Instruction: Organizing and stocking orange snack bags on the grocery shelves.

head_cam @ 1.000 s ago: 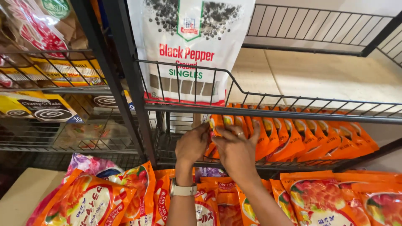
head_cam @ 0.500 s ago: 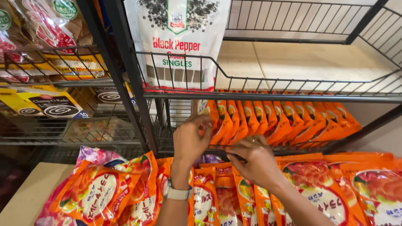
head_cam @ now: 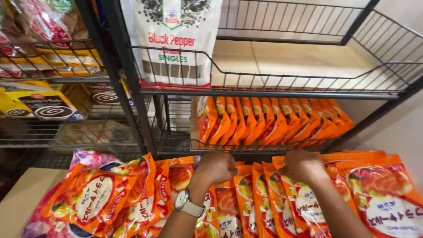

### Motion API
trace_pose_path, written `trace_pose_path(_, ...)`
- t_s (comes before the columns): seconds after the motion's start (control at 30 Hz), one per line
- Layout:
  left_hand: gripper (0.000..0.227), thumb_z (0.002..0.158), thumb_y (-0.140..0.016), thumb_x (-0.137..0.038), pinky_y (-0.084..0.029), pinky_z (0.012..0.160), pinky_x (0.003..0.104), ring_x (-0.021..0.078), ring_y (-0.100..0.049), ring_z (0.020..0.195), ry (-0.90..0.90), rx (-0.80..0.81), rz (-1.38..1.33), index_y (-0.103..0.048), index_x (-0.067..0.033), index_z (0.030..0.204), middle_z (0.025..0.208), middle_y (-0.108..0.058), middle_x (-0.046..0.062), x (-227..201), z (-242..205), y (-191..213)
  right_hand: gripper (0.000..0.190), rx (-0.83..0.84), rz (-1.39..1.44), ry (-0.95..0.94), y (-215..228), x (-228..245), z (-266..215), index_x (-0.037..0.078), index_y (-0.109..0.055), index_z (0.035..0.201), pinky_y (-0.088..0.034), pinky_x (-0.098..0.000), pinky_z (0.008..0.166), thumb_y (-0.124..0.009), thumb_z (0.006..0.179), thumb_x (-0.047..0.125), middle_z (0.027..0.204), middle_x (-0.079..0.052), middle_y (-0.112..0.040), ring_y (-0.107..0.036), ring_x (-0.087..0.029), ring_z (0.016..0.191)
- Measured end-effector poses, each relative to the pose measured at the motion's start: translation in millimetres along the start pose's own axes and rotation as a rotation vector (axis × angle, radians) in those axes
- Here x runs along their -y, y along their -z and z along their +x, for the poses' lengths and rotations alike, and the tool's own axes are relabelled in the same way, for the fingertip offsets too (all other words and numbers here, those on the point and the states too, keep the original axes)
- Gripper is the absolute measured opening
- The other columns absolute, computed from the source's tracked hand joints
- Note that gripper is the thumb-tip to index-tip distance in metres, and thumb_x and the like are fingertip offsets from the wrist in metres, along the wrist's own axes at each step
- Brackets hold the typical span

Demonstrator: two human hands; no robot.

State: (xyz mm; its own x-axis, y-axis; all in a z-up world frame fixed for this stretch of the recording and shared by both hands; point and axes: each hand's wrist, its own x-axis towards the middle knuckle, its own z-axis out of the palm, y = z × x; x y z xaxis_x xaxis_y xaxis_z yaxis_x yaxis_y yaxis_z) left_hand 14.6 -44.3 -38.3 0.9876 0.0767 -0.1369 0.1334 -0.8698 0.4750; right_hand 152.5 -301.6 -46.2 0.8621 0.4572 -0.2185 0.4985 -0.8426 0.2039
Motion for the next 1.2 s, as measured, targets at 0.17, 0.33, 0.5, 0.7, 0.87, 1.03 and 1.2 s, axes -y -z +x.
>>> trace_pose_path(0.17,0.030,0.080,-0.072,-0.040,-0.055,0.088,0.046,0.0339,-0.068,0.101,-0.195,-0.050,-0.032,-0.079,-0.0162,0.096,0.103,-0.075,0.012,5,23,-33,0.063,0.030,0.055,-0.129,-22,-78,8,0.014,-0.072,0.107,-0.059,-0.0473,0.088,-0.073,0.075,0.068,0.108,-0.014,-0.074,-0.072,-0.034,0.105)
trace_pose_path(0.33,0.033,0.080,-0.073,-0.043,-0.054,0.089,0.046,0.0336,-0.068,0.101,-0.218,-0.054,-0.069,-0.078,-0.0148,0.096,0.103,-0.074,0.013,-8,34,-38,0.101,-0.079,0.305,-0.126,-72,-123,16,0.011,-0.057,0.136,-0.056,-0.0466,0.088,-0.085,0.061,0.071,0.115,-0.021,-0.070,-0.068,-0.039,0.106)
trace_pose_path(0.5,0.029,0.081,-0.070,-0.037,-0.054,0.087,0.046,0.0331,-0.068,0.101,-0.262,-0.019,-0.052,-0.079,-0.0158,0.099,0.104,-0.075,0.012,-26,42,-46,0.081,0.016,0.723,-0.144,-89,-135,9,0.000,-0.071,0.121,-0.055,-0.0395,0.082,-0.094,0.060,0.049,0.103,-0.019,-0.078,-0.070,-0.026,0.094)
trace_pose_path(0.7,0.033,0.085,-0.068,-0.039,-0.056,0.088,0.041,0.0292,-0.074,0.095,-0.364,0.032,-0.211,-0.079,-0.0195,0.109,0.108,-0.078,0.009,-50,44,-45,0.069,0.119,1.086,-0.006,-41,-123,-23,0.003,-0.073,0.120,-0.053,-0.0357,0.084,-0.092,0.061,0.035,0.101,-0.010,-0.081,-0.068,-0.019,0.094)
trace_pose_path(0.87,0.065,0.076,-0.078,-0.055,-0.059,0.080,0.040,0.0245,-0.074,0.092,-0.359,-0.145,-0.484,-0.068,-0.0108,0.122,0.105,-0.074,0.011,-74,36,-35,0.064,0.087,1.226,0.103,16,-83,-53,0.004,-0.071,0.114,-0.058,-0.0327,0.087,-0.093,0.057,0.025,0.100,-0.007,-0.083,-0.076,-0.016,0.094)
trace_pose_path(1.03,0.064,0.070,-0.082,-0.063,-0.058,0.076,0.035,0.0173,-0.076,0.079,-0.351,0.071,-0.484,-0.080,-0.0087,0.104,0.090,-0.079,0.009,-80,25,-25,0.056,0.079,1.221,0.232,68,-35,-83,0.001,-0.073,0.107,-0.061,-0.0325,0.080,-0.096,0.057,0.012,0.097,-0.011,-0.083,-0.076,-0.016,0.085)
trace_pose_path(1.2,0.047,0.075,-0.087,-0.044,-0.053,0.066,0.026,0.0059,-0.067,0.073,-0.429,0.144,-0.742,-0.081,-0.0067,0.104,0.081,-0.076,0.001,-61,13,-5,0.056,-0.090,1.105,0.503,79,-36,-86,0.002,-0.070,0.112,-0.058,-0.0287,0.080,-0.096,0.064,0.017,0.099,-0.004,-0.080,-0.072,-0.010,0.088)
